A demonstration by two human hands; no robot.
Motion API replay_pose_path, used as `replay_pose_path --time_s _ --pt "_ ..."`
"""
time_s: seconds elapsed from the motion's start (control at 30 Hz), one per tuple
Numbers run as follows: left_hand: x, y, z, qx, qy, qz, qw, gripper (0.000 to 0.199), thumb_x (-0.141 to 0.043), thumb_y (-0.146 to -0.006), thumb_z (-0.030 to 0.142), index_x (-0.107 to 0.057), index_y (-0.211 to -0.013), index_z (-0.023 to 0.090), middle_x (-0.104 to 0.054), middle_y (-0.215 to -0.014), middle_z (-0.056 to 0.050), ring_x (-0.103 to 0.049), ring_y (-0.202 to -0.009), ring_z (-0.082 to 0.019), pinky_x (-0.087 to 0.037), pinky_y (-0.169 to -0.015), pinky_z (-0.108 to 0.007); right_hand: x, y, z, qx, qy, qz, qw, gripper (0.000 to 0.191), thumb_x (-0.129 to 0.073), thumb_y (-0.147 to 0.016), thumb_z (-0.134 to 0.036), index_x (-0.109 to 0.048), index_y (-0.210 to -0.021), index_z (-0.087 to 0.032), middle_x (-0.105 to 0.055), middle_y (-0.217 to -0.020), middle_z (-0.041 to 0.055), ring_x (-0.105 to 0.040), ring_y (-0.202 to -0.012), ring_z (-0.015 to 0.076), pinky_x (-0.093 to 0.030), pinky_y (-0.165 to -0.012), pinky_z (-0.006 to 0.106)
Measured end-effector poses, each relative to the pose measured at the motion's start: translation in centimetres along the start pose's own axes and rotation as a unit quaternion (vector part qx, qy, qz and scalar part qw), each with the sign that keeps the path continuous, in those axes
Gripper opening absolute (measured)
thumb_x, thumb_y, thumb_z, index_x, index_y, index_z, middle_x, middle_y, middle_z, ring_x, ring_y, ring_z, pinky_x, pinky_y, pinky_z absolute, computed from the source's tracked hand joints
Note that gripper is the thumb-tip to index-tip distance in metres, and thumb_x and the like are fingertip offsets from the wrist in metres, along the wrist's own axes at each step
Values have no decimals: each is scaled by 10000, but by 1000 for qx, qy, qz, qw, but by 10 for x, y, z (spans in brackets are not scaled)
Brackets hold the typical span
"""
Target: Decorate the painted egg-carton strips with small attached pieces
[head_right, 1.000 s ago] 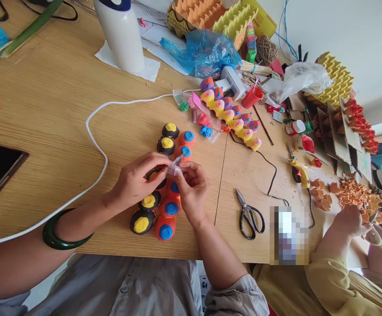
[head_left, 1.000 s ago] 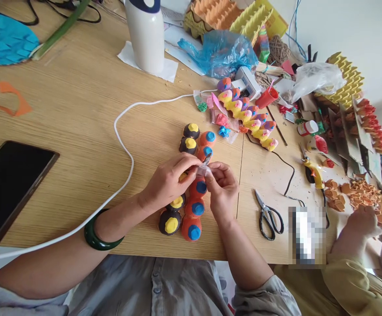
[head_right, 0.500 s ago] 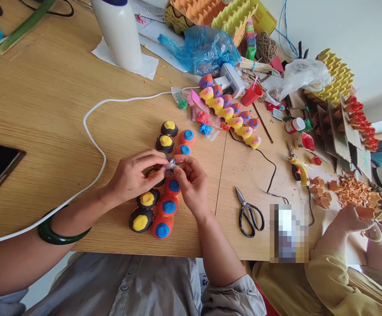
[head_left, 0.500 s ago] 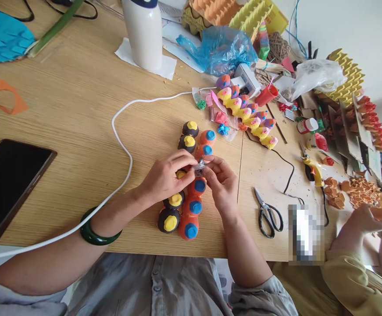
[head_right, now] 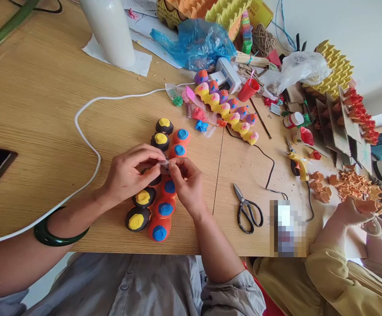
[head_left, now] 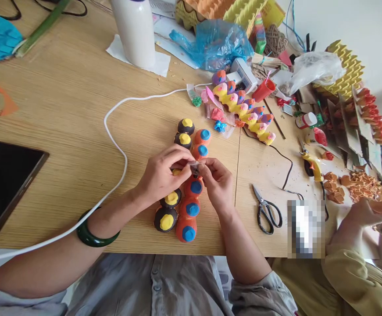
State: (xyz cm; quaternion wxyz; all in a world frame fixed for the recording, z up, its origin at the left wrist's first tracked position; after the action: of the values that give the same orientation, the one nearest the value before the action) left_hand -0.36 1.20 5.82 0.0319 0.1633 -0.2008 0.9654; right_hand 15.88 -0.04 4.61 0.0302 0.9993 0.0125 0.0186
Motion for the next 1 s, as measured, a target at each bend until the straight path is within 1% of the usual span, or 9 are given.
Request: replay_pose_path --time_s 0.1,0.2,0.3,0.47,0.57,0.73,0.8,0.87,1.0 --pt "0 0 -8 81 83 -15 993 115 -675 -885 260 -718 -943 171 -775 -914 -39 -758 -819 -160 -637 -759 -235 -1 -1 0 -19 -47 -19 999 258 -774 -893 -469 -707 -925 -222 -686 -793 -18 -584 -644 103 -534 -648 255" --pt "-1 1 -11 132 144 -41 980 162 -676 -884 255 -720 -1012 167 -803 -973 -50 -778 -872 -173 -646 -820 -256 0 -2 1 -14 -33 -24 999 307 -777 -885 -518 -702 -924 -223 -673 -781 -19 -565 -625 102 -522 -621 254" --pt "-2 0 -9 137 169 -60 974 181 -665 -871 205 -701 -1043 163 -804 -1019 -59 -777 -929 -181 -637 -839 -257 1 -1 2 9 -1 -18 1000 335 -762 -895 -549 -701 -931 -221 -694 -814 -5 -583 -653 108 -513 -617 252" --pt "-2 -1 -1 125 193 -107 967 239 -645 -841 127 -631 -1074 177 -765 -885 -3 -745 -808 -146 -603 -775 -238 -2 3 1 25 4 -20 999 311 -719 -945 -531 -690 -941 -221 -718 -827 4 -637 -697 122 -535 -657 266" --pt "1 -2 1 129 214 -109 962 225 -642 -844 112 -621 -1055 187 -715 -805 32 -702 -737 -125 -575 -737 -226 -4 6 -3 39 12 -16 999 284 -720 -953 -506 -689 -944 -224 -699 -812 -1 -602 -667 113 -505 -623 260" --pt "0 -2 -2 155 260 -121 946 179 -682 -849 125 -659 -1018 179 -723 -863 11 -693 -803 -122 -564 -747 -216 -5 6 -5 32 -9 -13 999 283 -727 -945 -501 -669 -943 -224 -679 -803 -9 -573 -635 103 -508 -598 252" --pt "-1 -3 -3 188 316 -127 921 243 -701 -845 129 -646 -1076 181 -728 -837 11 -683 -760 -114 -536 -662 -190 -4 6 -4 23 -16 -13 1000 307 -729 -936 -524 -660 -941 -225 -676 -806 -7 -586 -645 109 -535 -615 259" --pt "-2 -3 -3 232 389 -138 881 317 -713 -845 133 -614 -1140 191 -736 -825 12 -629 -631 -84 -453 -526 -154 -4 5 -4 19 -23 -12 999 318 -724 -938 -537 -654 -946 -227 -673 -806 -6 -591 -653 112 -549 -630 264" --pt "-3 -3 -4 308 491 -170 797 377 -710 -826 140 -578 -1170 219 -713 -797 33 -328 -383 -9 -237 -362 -138 -3 6 -7 27 -43 -21 999 292 -718 -952 -519 -659 -953 -233 -670 -817 -9 -579 -661 105 -549 -654 264"
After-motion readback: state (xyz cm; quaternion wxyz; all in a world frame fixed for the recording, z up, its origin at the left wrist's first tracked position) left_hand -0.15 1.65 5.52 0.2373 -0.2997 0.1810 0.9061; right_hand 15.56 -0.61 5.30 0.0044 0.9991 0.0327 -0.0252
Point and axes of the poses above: each hand's wrist, its own y-axis away from the middle knuckle, its own x-axis out of the back of the hand, z = x × y, the point moved 4 cm from there along -y, towards the middle knuckle
